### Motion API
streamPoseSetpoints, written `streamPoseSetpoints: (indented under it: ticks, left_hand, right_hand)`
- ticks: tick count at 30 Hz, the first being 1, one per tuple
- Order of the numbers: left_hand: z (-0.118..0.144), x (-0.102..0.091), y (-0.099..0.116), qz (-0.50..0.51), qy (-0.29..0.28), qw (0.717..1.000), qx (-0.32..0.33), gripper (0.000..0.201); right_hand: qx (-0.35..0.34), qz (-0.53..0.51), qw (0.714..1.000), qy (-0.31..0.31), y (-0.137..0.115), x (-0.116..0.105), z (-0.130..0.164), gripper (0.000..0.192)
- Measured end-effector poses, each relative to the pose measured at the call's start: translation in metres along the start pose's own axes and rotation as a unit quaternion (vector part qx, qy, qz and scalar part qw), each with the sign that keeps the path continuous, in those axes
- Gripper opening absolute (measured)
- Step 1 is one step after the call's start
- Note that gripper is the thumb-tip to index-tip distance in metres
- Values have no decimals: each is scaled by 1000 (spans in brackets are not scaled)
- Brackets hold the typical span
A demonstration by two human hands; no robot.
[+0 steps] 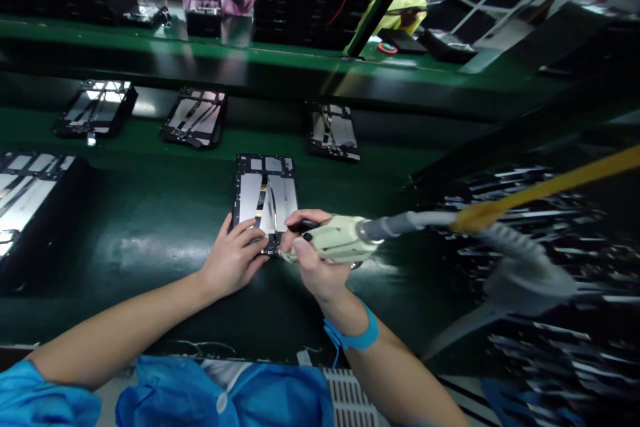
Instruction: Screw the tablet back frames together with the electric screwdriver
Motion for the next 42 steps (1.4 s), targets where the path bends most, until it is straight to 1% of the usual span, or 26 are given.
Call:
streamPoseSetpoints:
  ticks: [2,4,7,9,11,12,13,14,15,16,18,19,20,21,22,23,25,27,29,31,33,34,36,38,40,42]
  left_hand:
    - [-21,4,-15,-29,-2,1000,7,28]
    - [-52,11,-41,-57,-1,998,-11,28]
    - [-107,22,-87,-84,15,995,-60,31]
    - [-139,27,-115,-94,29,991,-89,32]
    - [-161,23,-140,-96,36,987,-120,31]
    - [-169,16,-154,-96,40,985,-139,31]
    - [-174,5,-169,-97,48,981,-162,33]
    - [-177,-11,-185,-102,61,974,-192,36]
    - [-177,-31,-203,-109,81,964,-228,39]
    - [-175,-54,-223,-121,107,948,-274,42]
    - [-163,-99,-263,-142,156,901,-380,48]
    - [-155,-117,-282,-142,167,877,-427,48]
    - [-147,-129,-299,-133,167,857,-469,46]
    - [-140,-137,-314,-118,164,840,-504,43]
    - [-133,-141,-326,-98,158,826,-532,39]
    - [-127,-141,-336,-73,152,816,-553,35]
    - [-119,-135,-349,-16,147,802,-579,31]
    - [-116,-127,-354,49,155,791,-590,31]
    - [-116,-123,-353,114,175,780,-590,30]
    - [-116,-126,-347,172,207,769,-580,26]
    - [-115,-134,-336,219,240,761,-562,21]
    - [-114,-139,-329,239,256,757,-552,22]
    - [-108,-148,-310,274,282,751,-530,31]
    - [-99,-153,-285,303,300,747,-510,40]
    - [-85,-151,-253,323,313,745,-493,45]
    - [-67,-140,-215,342,324,733,-490,47]
  right_hand:
    - [0,-19,999,43,-3,-7,-7,28]
    - [-10,-27,997,75,-5,-16,-12,28]
    - [-5,-23,996,81,0,-25,-13,28]
    - [6,-11,997,78,7,-29,-12,28]
    - [12,6,997,82,12,-33,-12,27]
    - [12,12,996,85,12,-35,-12,26]
    - [12,16,996,89,12,-37,-12,26]
    - [13,17,996,91,11,-38,-13,26]
    - [13,16,995,93,9,-38,-15,25]
    - [12,13,995,95,7,-39,-16,25]
    - [9,8,994,106,3,-40,-19,23]
    - [8,6,994,112,1,-41,-20,23]
    - [6,5,993,116,0,-41,-21,23]
    - [5,7,993,120,0,-42,-21,23]
    - [5,10,992,123,1,-42,-22,23]
    - [6,15,992,126,2,-43,-22,24]
    - [12,22,991,130,6,-44,-22,24]
    - [16,25,991,133,9,-45,-22,24]
    - [12,24,990,139,9,-47,-23,24]
    - [5,22,989,147,6,-49,-24,25]
    - [-2,18,988,155,2,-51,-27,25]
    - [-7,16,987,161,0,-52,-29,26]
    - [-21,18,984,176,-6,-56,-34,24]
    - [-39,24,981,190,-10,-61,-40,21]
    - [-55,29,978,197,-12,-66,-46,18]
    - [-70,33,976,204,-13,-70,-50,18]
Point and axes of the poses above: each hand's wrist, its own z-axis away from the middle knuckle, its own x-axis out of the palm, y = z × x, the point moved 6 cm from there along -z, towards the middle knuckle, and after that the axes turned 11 degrees about y, right-handed, at the moved point
